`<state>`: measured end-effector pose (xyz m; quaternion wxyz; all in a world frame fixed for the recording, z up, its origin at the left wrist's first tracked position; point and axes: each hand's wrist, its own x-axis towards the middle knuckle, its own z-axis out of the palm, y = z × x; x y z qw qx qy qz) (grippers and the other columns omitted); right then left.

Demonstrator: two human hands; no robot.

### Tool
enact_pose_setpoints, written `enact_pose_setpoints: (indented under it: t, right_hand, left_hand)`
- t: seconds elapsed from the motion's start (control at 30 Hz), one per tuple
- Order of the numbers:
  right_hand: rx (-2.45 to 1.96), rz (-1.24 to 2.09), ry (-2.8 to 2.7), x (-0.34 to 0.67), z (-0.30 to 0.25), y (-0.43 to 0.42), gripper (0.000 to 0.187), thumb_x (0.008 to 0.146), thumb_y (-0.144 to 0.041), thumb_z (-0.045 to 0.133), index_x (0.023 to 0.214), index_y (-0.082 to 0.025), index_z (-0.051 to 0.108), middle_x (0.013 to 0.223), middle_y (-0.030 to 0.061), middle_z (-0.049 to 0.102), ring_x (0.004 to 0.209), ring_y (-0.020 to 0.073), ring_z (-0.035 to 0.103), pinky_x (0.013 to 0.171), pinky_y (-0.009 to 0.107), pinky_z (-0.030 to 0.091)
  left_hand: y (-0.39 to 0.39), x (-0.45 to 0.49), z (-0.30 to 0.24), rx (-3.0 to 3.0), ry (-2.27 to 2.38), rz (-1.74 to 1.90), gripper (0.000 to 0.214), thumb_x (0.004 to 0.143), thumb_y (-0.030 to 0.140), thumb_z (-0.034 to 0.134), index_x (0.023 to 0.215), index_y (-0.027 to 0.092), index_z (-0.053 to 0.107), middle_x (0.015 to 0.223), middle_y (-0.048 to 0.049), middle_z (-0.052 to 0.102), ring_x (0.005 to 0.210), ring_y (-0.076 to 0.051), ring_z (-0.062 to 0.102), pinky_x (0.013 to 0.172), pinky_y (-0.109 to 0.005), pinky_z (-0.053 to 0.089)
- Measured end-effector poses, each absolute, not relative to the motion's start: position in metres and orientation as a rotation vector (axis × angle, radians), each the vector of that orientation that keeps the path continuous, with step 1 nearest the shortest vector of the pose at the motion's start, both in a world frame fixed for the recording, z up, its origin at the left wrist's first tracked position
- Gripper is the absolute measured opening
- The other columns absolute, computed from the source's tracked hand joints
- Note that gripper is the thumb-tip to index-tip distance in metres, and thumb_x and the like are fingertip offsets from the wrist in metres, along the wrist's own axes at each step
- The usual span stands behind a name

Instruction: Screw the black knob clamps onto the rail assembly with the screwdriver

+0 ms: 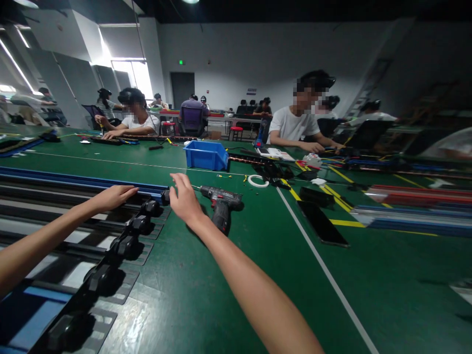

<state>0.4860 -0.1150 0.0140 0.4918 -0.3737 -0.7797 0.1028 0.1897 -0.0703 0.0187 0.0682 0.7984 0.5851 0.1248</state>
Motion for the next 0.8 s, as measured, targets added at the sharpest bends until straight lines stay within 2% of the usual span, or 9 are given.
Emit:
enact_pose_setpoints:
  t: [0.07,0.13,0.27,0.3,0.43,0.53,0.7,0.8]
  right_hand:
    - [-0.883,0.21,-1.896,0.505,0.044,-0.11,0.035,0.096,-0.02,0.043,0.126,-0.018,0.06,0.126,0.0101,0.062,0.112,0.0179,0.061,0.1,0.032,0.049]
    - [-0.946,0.155,-1.873,0.535,0.067,-0.102,0.03,0.095,-0.024,0.047,0.118,-0.016,0.065,0.114,0.0085,0.068,0.102,0.0176,0.064,0.095,0.032,0.05]
    - [-1.466,0.1,-1.772,0.623,0.077,-0.081,0.03,0.091,-0.03,0.054,0.113,-0.016,0.07,0.11,0.0079,0.072,0.096,0.0171,0.066,0.092,0.03,0.048]
    - [-1.666,0.122,-1.744,0.646,0.072,-0.076,0.03,0.089,-0.029,0.056,0.113,-0.018,0.071,0.109,0.0071,0.073,0.096,0.0164,0.066,0.091,0.028,0.047]
    - [-1.961,0.148,-1.592,0.721,0.033,-0.063,0.027,0.079,-0.02,0.063,0.101,-0.008,0.074,0.094,0.0163,0.074,0.086,0.0235,0.068,0.084,0.034,0.05]
    - [-2.074,0.082,-1.462,0.749,0.001,-0.059,0.031,0.079,-0.021,0.062,0.104,-0.007,0.072,0.098,0.0187,0.072,0.09,0.0265,0.067,0.085,0.038,0.05]
    - [-2.092,-0.015,-1.416,0.763,-0.037,-0.053,0.032,0.08,-0.031,0.064,0.105,-0.012,0.073,0.099,0.0152,0.072,0.092,0.0263,0.066,0.085,0.036,0.05]
    - [-2.049,-0.069,-1.469,0.764,-0.048,-0.05,0.026,0.081,-0.032,0.064,0.099,-0.017,0.075,0.097,0.012,0.072,0.09,0.024,0.066,0.084,0.032,0.05]
  left_hand:
    - [-0.066,0.186,0.015,2.407,1.771,0.335,0.055,0.091,0.062,0.033,0.093,0.021,0.071,0.091,-0.0097,0.074,0.087,-0.028,0.068,0.079,-0.031,0.047]
    - [-0.062,0.183,0.011,2.422,1.766,0.298,0.059,0.092,0.063,0.03,0.095,0.021,0.07,0.094,-0.0105,0.074,0.089,-0.028,0.068,0.08,-0.031,0.046]
    - [-0.062,0.181,0.01,2.431,1.756,0.284,0.06,0.093,0.064,0.028,0.098,0.02,0.07,0.096,-0.0109,0.074,0.09,-0.028,0.068,0.081,-0.031,0.046]
    - [-0.062,0.182,0.011,2.426,1.762,0.294,0.059,0.092,0.063,0.029,0.098,0.021,0.07,0.096,-0.0108,0.074,0.09,-0.028,0.068,0.08,-0.031,0.046]
    - [-0.066,0.185,0.015,2.426,1.765,0.341,0.055,0.091,0.062,0.033,0.092,0.022,0.071,0.09,-0.0095,0.075,0.086,-0.028,0.068,0.079,-0.031,0.046]
    - [-0.068,0.187,0.016,2.444,1.761,0.319,0.056,0.093,0.061,0.03,0.089,0.022,0.069,0.09,-0.0099,0.074,0.086,-0.028,0.068,0.078,-0.032,0.046]
    - [-0.071,0.192,0.02,2.431,1.805,0.271,0.056,0.093,0.061,0.028,0.087,0.021,0.068,0.091,-0.0101,0.075,0.088,-0.028,0.068,0.08,-0.031,0.047]
    - [-0.076,0.196,0.026,2.408,1.825,0.293,0.056,0.091,0.062,0.031,0.088,0.022,0.07,0.091,-0.0099,0.075,0.091,-0.029,0.069,0.082,-0.032,0.048]
